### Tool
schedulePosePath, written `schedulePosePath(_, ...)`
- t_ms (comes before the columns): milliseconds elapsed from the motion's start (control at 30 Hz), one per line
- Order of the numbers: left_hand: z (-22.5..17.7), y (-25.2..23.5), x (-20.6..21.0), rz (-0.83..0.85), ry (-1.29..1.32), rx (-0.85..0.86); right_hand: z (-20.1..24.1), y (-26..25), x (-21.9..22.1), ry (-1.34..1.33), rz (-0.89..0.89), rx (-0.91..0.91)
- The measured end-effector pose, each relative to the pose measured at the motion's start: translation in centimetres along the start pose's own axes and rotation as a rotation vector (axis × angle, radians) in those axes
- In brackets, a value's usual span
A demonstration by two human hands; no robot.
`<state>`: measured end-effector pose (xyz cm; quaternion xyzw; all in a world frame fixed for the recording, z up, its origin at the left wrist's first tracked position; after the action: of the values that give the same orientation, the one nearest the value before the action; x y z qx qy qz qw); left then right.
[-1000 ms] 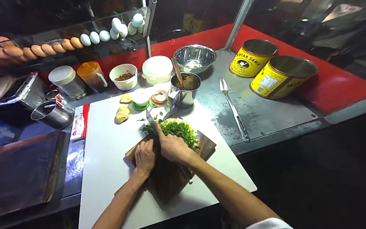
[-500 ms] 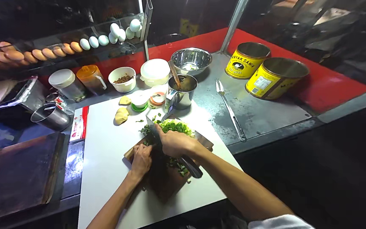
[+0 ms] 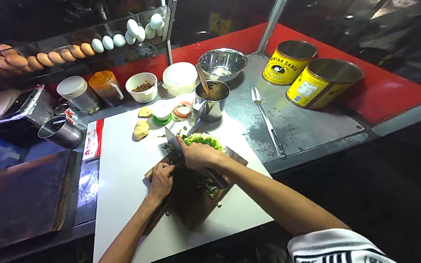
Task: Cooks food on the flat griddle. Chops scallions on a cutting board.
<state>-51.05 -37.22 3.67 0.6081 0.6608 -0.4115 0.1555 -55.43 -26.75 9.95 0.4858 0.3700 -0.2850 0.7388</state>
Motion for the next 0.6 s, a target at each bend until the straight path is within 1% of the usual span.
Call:
schedulePosePath(67,0.0,-1.0,0.0,0.015,0.049,0.001,0.4,0.9,-0.8,0.02,0.033,0.014)
schedulePosePath(167,0.2,-2.2,0.4,0.026,0.046,-0.066,0.7,1.7,1.0,-0.005,-0.003,0.055)
schedulePosePath(233,0.4,-2.8,0.8,0.112,0.0,-0.153,0.2,0.7,2.0,-0.022,-0.069,0.058)
schedulePosePath(300,0.7,-2.7,1.1,0.155,-0.057,-0.207,0.1,0.3,1.4,-0.017,-0.038,0.036)
schedulePosePath(367,0.8,-2.9,1.0,0.135,-0.101,-0.21,0.5,0.8,0.5,0.002,0.025,0.039)
schedulePosePath(400,0.7,-3.1,1.0,0.106,-0.104,-0.198,0.7,1.2,0.6,0.004,0.03,0.051)
schedulePosePath(500,0.5,-3.4,0.8,0.046,-0.066,-0.173,0.3,0.4,1.9,-0.041,-0.082,0.083)
schedulePosePath(533,0.4,-3.4,0.8,0.029,-0.058,-0.165,0.1,0.1,1.9,-0.047,-0.085,0.074)
schedulePosePath(600,0.3,-3.2,0.6,0.008,-0.08,-0.17,0.3,0.0,1.2,-0.038,-0.037,0.043)
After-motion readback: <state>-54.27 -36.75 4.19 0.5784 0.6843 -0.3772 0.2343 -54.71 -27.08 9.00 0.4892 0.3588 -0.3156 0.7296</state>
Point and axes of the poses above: each hand's wrist, its own y-axis away from the middle knuckle, its own x-axis out of the palm, z = x × y, the point moved 10 cm from there along -y, towards the middle knuckle, and after that the axes turned 6 degrees about -z, right-handed, at the moved point
